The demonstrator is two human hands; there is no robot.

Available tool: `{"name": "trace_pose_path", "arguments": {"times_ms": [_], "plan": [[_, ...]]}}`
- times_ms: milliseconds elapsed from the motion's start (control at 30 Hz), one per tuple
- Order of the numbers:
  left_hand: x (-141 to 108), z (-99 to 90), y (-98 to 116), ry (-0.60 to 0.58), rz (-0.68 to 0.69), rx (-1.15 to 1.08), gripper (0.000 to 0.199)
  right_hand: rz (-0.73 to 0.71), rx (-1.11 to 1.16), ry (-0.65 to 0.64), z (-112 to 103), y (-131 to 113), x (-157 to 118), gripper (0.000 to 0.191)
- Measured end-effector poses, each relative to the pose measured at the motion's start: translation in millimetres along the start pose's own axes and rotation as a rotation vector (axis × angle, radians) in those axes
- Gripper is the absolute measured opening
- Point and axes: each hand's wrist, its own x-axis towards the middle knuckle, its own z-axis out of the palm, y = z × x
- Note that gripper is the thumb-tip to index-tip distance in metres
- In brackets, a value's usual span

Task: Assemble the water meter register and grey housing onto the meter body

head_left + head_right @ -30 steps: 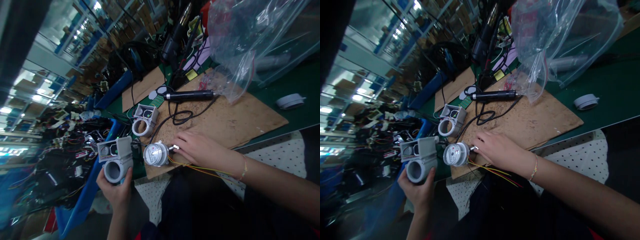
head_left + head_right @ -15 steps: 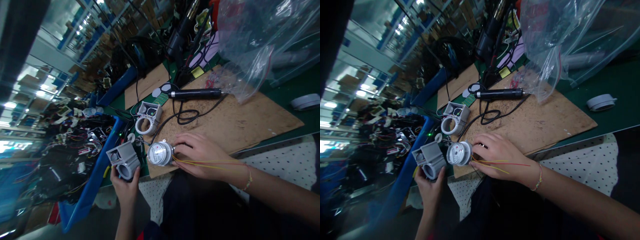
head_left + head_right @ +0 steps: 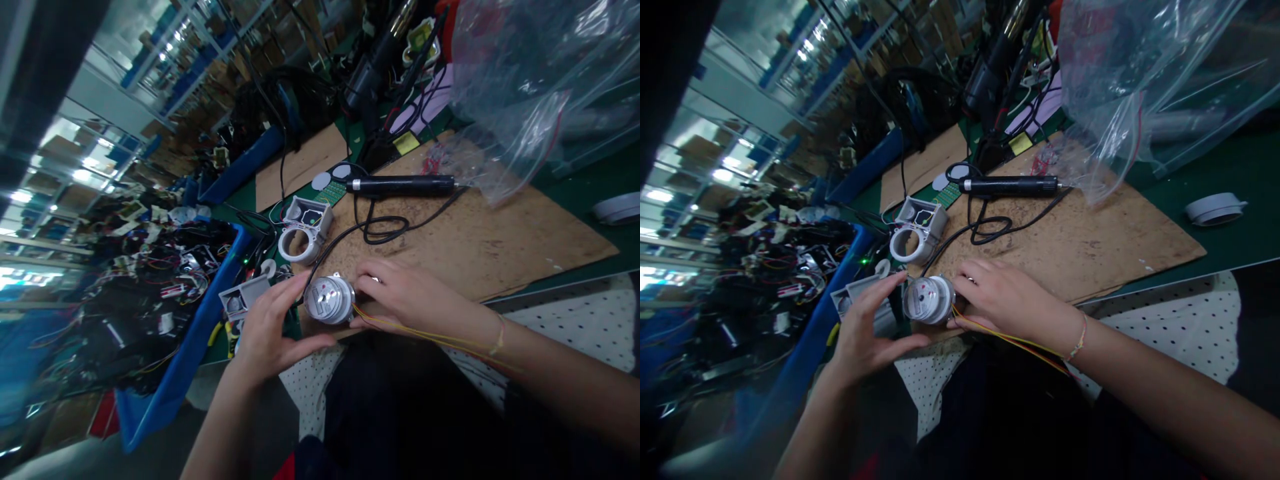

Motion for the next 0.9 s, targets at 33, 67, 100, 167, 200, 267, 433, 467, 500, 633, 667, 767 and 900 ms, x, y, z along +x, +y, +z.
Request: {"name": "trace_pose_path", "arguments": {"times_ms": [33, 67, 100, 167, 200, 267, 433, 467, 500, 633, 667, 767, 900], "plan": [[12.6, -1.8, -1.8, -0.070, 0.038, -0.020, 0.111, 0.021, 0.003, -0.006, 0.3, 0.7, 0.6, 0.052], [23.5, -2.7, -3.9, -0.150, 0.058, -0.043, 0.110, 0.037, 0.008, -0.017, 0.9, 1.2, 1.1, 0.054], [32.6, -2.7, -6.1, -0.218, 0.068, -0.063, 0.109, 0.046, 0.010, -0.028, 1.6, 1.7, 1.4, 0.055], [44.5, -0.6, -10.9, -0.321, 0.075, -0.107, 0.106, 0.052, 0.001, -0.036, 3.2, 2.3, 1.3, 0.055], [47.6, 1.3, -13.4, -0.350, 0.076, -0.128, 0.104, 0.050, -0.004, -0.031, 4.0, 2.6, 0.9, 0.054], [49.3, 5.6, -17.9, -0.366, 0.072, -0.165, 0.101, 0.050, -0.010, -0.016, 5.3, 2.7, -0.1, 0.052], [43.0, 16.5, -22.8, -0.300, 0.044, -0.229, 0.098, 0.081, -0.013, 0.032, 8.1, -1.7, 1.5, 0.057], [42.1, 18.2, -22.9, -0.286, 0.044, -0.234, 0.098, 0.087, -0.017, 0.035, 8.8, -3.0, 2.8, 0.058], [41.6, 19.6, -23.0, -0.273, 0.051, -0.235, 0.098, 0.093, -0.024, 0.031, 9.6, -4.2, 4.1, 0.058], [42.6, 23.1, -24.4, -0.241, 0.107, -0.241, 0.096, 0.112, -0.042, 0.011, 11.3, -4.6, 5.8, 0.058], [43.0, 23.7, -24.9, -0.235, 0.113, -0.249, 0.094, 0.111, -0.035, 0.005, 10.8, -3.7, 4.9, 0.060], [43.4, 25.8, -25.5, -0.219, 0.096, -0.268, 0.088, 0.083, 0.009, -0.041, 7.2, -0.4, 0.3, 0.066], [41.6, 29.1, -23.4, -0.191, 0.079, -0.249, 0.083, 0.097, 0.022, -0.099, 3.9, 1.1, -2.5, 0.052]]}}
